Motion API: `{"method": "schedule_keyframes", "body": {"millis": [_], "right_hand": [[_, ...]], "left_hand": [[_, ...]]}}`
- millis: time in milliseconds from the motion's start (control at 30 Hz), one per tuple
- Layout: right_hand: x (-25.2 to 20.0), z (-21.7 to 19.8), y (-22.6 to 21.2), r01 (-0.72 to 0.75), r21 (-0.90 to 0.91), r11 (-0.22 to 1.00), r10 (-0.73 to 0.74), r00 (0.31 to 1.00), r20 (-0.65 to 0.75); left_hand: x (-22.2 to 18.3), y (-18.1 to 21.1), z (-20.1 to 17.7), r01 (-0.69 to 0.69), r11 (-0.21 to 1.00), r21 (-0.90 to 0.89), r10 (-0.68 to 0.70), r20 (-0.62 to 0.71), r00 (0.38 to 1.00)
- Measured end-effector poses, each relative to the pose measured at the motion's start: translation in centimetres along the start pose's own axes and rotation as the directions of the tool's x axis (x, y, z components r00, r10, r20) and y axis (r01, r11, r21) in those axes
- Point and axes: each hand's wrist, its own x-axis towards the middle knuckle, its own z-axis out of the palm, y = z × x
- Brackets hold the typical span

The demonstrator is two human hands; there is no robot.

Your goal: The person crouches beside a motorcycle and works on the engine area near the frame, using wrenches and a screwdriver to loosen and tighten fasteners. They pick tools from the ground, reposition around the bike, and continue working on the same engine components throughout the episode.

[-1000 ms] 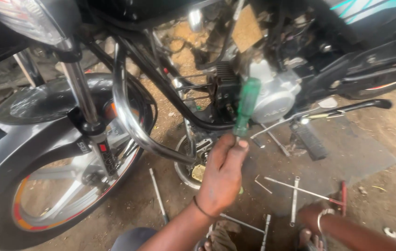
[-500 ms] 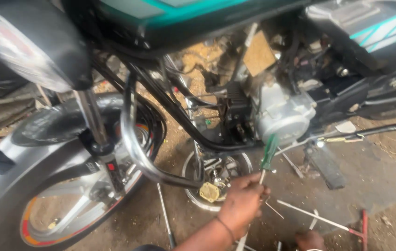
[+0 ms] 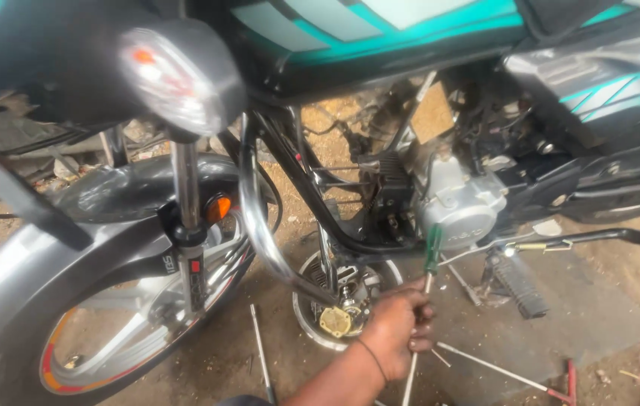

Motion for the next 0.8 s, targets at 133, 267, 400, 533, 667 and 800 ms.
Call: {"method": "schedule_keyframes", "body": {"millis": [133,267,400,533,667,800], "right_hand": [[-4.6,-22.4,-5.9,0.087,-0.081,0.993,-0.094,0.992,-0.085],[-5.0,-26.1,-6.5,0.273,0.091,0.958,-0.165,0.778,-0.606],[-7.3,-25.7,-6.1,0.177,0.248,0.952,-0.031,0.865,-0.5],[-9.2,-25.3,-6.0,0.081,0.377,0.923,0.069,0.927,-0.37],[-10.9,-27.6,-5.0,-0.004,0.463,0.887,0.155,0.944,-0.29],[-10.8,-25.7,1.2,0.378,0.581,0.721,0.075,0.791,-0.607]], "left_hand": [[0.6,-2.0,-0.7,0.062,0.996,-0.061,-0.058,0.064,0.996],[0.0,-1.7,-1.8,0.121,0.991,-0.048,-0.119,0.045,0.992],[-1.9,-2.3,-1.1,0.137,0.99,0.011,-0.138,0.111,0.984],[-4.9,-2.2,1.5,0.098,0.995,-0.002,-0.096,0.154,0.983],[-5.6,-2.5,0.9,0.099,0.992,0.072,-0.104,0.074,0.992],[-6.8,-1.2,1.0,0.045,0.994,0.097,-0.054,0.091,0.994]]}}
